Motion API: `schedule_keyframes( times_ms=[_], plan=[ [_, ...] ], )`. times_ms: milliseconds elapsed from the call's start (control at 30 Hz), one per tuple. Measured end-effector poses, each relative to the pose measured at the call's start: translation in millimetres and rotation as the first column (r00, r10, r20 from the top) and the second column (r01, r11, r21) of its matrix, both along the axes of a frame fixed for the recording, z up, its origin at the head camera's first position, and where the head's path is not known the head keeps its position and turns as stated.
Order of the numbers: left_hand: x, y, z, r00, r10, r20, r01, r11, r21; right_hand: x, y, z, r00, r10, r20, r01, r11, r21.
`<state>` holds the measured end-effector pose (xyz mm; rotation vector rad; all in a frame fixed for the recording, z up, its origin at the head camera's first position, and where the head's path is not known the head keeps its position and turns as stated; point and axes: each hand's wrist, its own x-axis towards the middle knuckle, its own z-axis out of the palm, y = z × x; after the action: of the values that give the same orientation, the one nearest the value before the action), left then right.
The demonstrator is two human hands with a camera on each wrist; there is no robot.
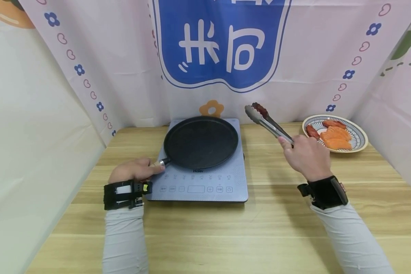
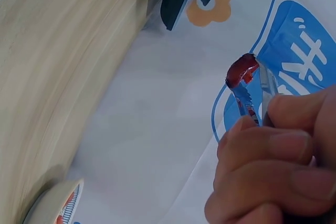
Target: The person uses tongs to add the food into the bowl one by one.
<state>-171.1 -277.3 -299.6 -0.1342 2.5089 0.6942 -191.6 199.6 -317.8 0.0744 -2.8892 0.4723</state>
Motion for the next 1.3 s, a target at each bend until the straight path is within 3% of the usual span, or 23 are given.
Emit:
schedule_keyframes(
  times_ms=[233,700,1033,1300],
  plan=[
    [-0.1,0.8,-0.5,1.000,0.008,-0.001,-0.008,1.000,-0.015,3.1,-6,0.9,0.999,0.010,0.039,-0.010,1.000,0.000],
    [-0.5,0.9,-1.0,1.000,0.001,0.000,-0.001,1.000,-0.024,7.9,-23,-3.8,0.999,0.033,0.001,-0.033,0.999,0.009],
    [-0.8,3.0,1.2,1.000,-0.023,0.001,0.023,0.999,-0.037,12.1,-32,-7.0,0.997,0.072,-0.030,-0.070,0.995,0.066],
    [-0.9,2.6,0.9,1.000,-0.017,0.007,0.017,0.999,-0.030,12.9,-42,-11.5,0.993,0.116,0.005,-0.116,0.991,0.068]
  ],
)
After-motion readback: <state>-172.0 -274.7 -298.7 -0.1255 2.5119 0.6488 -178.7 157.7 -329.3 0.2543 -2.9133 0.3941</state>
